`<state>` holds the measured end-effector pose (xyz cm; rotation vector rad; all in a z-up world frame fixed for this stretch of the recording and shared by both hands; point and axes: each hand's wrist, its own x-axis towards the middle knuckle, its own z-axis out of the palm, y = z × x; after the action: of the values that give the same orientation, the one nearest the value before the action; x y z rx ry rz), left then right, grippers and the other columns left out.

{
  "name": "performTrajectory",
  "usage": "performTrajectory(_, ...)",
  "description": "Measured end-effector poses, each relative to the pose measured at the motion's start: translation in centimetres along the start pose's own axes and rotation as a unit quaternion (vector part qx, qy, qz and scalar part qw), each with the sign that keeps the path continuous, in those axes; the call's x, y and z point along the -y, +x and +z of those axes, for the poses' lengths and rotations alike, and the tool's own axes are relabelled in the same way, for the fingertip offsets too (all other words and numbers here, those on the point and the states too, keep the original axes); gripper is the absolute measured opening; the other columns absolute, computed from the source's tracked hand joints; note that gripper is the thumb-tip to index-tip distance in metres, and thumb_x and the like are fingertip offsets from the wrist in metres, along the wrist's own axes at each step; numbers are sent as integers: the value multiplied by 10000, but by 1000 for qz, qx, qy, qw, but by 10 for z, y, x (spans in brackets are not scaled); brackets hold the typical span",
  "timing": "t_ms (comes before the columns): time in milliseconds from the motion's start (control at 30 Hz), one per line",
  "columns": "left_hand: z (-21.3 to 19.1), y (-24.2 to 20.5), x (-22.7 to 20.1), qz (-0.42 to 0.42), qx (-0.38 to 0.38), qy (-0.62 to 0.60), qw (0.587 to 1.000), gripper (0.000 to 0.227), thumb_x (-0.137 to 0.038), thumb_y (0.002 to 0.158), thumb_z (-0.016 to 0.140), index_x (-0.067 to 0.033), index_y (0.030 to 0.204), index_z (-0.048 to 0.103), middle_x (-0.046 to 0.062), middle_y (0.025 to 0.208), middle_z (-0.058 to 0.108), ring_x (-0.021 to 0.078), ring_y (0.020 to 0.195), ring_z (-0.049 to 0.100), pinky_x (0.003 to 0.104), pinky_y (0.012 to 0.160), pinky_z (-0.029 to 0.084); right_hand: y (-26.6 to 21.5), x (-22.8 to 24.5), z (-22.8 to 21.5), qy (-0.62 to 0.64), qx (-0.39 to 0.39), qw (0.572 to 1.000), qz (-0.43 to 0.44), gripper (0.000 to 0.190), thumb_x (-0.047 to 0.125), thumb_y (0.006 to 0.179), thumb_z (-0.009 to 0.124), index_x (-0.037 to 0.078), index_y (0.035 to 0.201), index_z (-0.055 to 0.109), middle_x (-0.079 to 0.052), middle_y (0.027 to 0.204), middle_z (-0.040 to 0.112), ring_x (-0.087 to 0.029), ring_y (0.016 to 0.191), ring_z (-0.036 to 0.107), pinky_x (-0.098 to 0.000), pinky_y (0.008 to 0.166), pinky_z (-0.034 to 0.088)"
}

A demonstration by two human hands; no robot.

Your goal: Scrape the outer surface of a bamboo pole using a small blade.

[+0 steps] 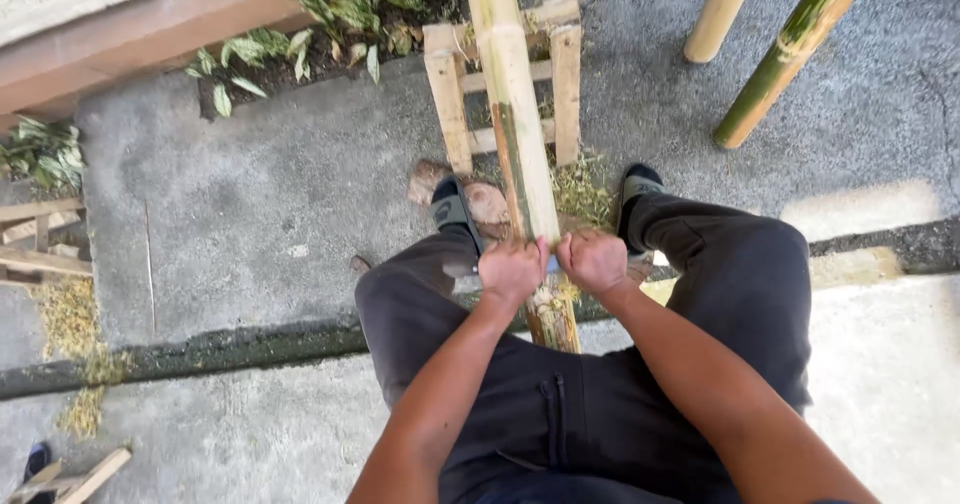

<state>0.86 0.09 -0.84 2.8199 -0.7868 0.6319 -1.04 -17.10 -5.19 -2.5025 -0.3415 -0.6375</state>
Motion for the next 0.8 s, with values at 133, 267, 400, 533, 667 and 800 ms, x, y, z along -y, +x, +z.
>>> performTrajectory(133,11,19,11,-6,5,-4,1000,475,-275,964,626,-149,507,625,45,559,643,221,498,608,385,552,495,24,-3,3,-13,0,1000,18,364,167,936,616,88,581,609,-85,558,598,-267,463,591,-414,451,476)
performTrajectory(267,-3,-12,-8,-7,-12,-14,1000,450,-283,949,638,-153,519,638,55,544,628,237,512,616,399,545,488,-8,12,-11,5,-29,1000,-5,329,145,949,609,89,625,609,-95,623,614,-278,539,615,-410,500,487)
performTrajectory(400,1,-12,-7,-8,-13,-28,999,437,-264,971,641,-143,551,641,64,592,649,222,514,621,376,547,490,-9,4,-6,-16,1,1000,-3,336,167,898,616,80,574,599,-103,598,615,-281,497,602,-416,477,486)
performTrajectory(533,4,9,-1,-5,-33,-10,999,437,-270,948,645,-139,532,640,60,580,651,228,508,625,385,546,499,4,0,-1,-11,-21,1000,16,342,156,941,610,83,607,611,-103,600,603,-291,528,604,-419,517,500)
performTrajectory(667,-7,-22,-13,8,8,-6,1000,450,-279,953,661,-157,521,644,57,531,644,226,482,622,386,514,489,-23,13,-8,-16,7,1000,12,354,167,921,618,76,579,611,-102,580,608,-284,482,591,-425,468,474)
performTrajectory(800,-1,-23,-14,3,3,-30,1000,450,-276,956,663,-153,525,632,57,548,648,232,493,623,380,541,502,-23,11,-13,-19,30,999,2,378,196,916,617,85,555,607,-99,563,609,-287,461,588,-432,439,459)
